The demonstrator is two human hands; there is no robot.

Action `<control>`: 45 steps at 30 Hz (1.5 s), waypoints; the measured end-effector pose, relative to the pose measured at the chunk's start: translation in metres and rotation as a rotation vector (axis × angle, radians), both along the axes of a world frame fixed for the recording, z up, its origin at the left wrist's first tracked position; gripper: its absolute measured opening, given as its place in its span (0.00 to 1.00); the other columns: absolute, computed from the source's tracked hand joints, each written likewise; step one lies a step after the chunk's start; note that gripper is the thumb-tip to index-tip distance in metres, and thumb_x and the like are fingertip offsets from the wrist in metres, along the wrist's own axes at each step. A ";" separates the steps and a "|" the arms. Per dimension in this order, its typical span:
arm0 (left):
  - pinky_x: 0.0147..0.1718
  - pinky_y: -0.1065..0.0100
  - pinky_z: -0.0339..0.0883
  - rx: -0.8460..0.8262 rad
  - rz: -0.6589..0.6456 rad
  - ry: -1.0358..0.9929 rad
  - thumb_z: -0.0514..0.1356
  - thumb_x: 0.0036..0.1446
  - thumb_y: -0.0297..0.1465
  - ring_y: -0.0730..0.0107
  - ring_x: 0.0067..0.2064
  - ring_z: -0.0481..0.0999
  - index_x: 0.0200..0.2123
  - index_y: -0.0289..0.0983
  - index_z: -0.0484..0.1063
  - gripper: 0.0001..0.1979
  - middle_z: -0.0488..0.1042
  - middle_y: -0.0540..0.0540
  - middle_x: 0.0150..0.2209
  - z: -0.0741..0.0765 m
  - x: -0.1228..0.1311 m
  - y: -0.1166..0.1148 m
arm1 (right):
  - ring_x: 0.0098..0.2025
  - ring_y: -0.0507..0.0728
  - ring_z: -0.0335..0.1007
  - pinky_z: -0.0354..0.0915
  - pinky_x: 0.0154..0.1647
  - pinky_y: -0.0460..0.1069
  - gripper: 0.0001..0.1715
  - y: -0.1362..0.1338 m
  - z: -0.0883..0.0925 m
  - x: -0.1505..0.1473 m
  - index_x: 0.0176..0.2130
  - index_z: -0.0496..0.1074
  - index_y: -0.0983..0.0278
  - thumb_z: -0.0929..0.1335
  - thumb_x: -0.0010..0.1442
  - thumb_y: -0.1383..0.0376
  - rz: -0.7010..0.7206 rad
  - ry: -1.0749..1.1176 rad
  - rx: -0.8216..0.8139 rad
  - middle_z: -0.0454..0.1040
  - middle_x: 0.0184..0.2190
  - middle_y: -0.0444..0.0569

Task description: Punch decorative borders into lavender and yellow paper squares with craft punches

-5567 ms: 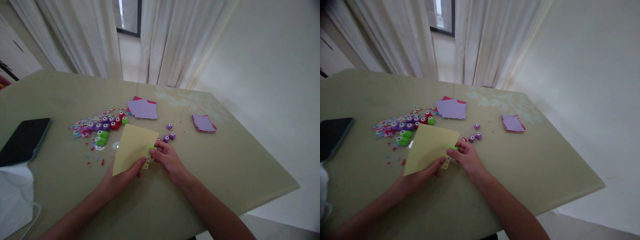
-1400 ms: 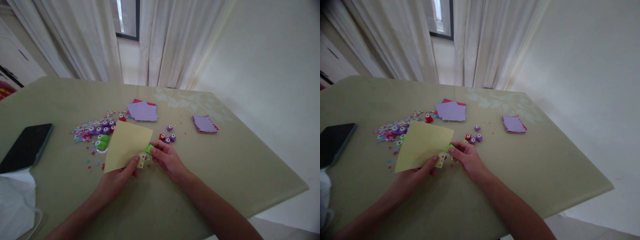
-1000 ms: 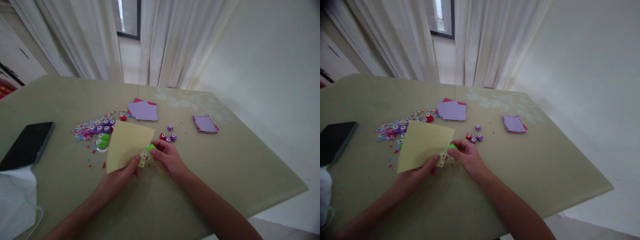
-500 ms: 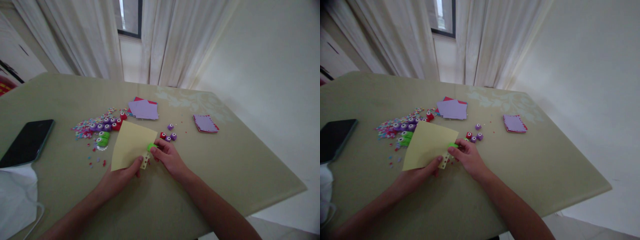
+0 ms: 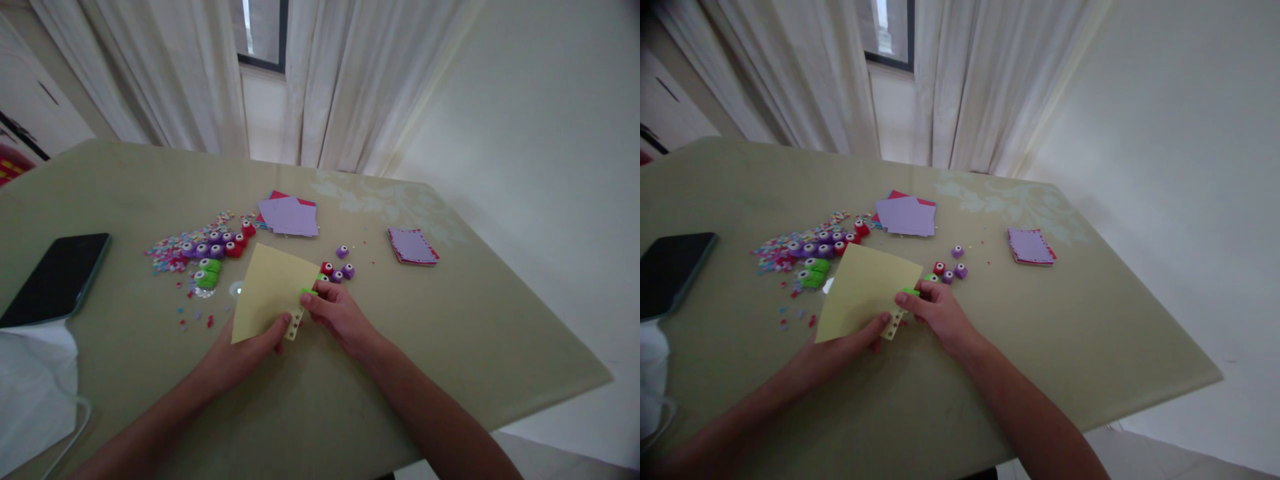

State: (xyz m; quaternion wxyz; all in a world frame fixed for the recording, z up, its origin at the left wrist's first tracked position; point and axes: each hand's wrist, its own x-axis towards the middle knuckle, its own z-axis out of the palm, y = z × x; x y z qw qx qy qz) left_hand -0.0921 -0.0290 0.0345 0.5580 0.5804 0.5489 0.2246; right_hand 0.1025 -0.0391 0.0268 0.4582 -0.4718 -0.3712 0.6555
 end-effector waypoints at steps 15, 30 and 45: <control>0.30 0.63 0.75 -0.047 0.006 -0.070 0.63 0.59 0.45 0.59 0.29 0.80 0.35 0.40 0.76 0.14 0.80 0.49 0.26 -0.004 0.001 -0.002 | 0.34 0.57 0.72 0.69 0.40 0.52 0.22 -0.003 0.012 -0.006 0.35 0.80 0.61 0.82 0.47 0.51 0.016 -0.002 0.031 0.79 0.31 0.45; 0.43 0.60 0.70 0.046 0.033 0.092 0.56 0.63 0.49 0.53 0.37 0.81 0.17 0.43 0.73 0.26 0.83 0.45 0.29 0.000 -0.010 0.004 | 0.29 0.54 0.64 0.59 0.33 0.50 0.14 0.006 0.028 0.051 0.39 0.80 0.62 0.73 0.64 0.54 0.061 -0.877 0.489 0.75 0.29 0.46; 0.34 0.65 0.72 0.175 -0.023 -0.137 0.50 0.69 0.44 0.64 0.29 0.76 0.23 0.42 0.74 0.25 0.76 0.50 0.25 0.001 0.004 -0.015 | 0.42 0.61 0.73 0.69 0.44 0.54 0.06 0.022 0.019 0.042 0.44 0.73 0.63 0.66 0.68 0.68 0.124 -1.469 0.637 0.72 0.46 0.55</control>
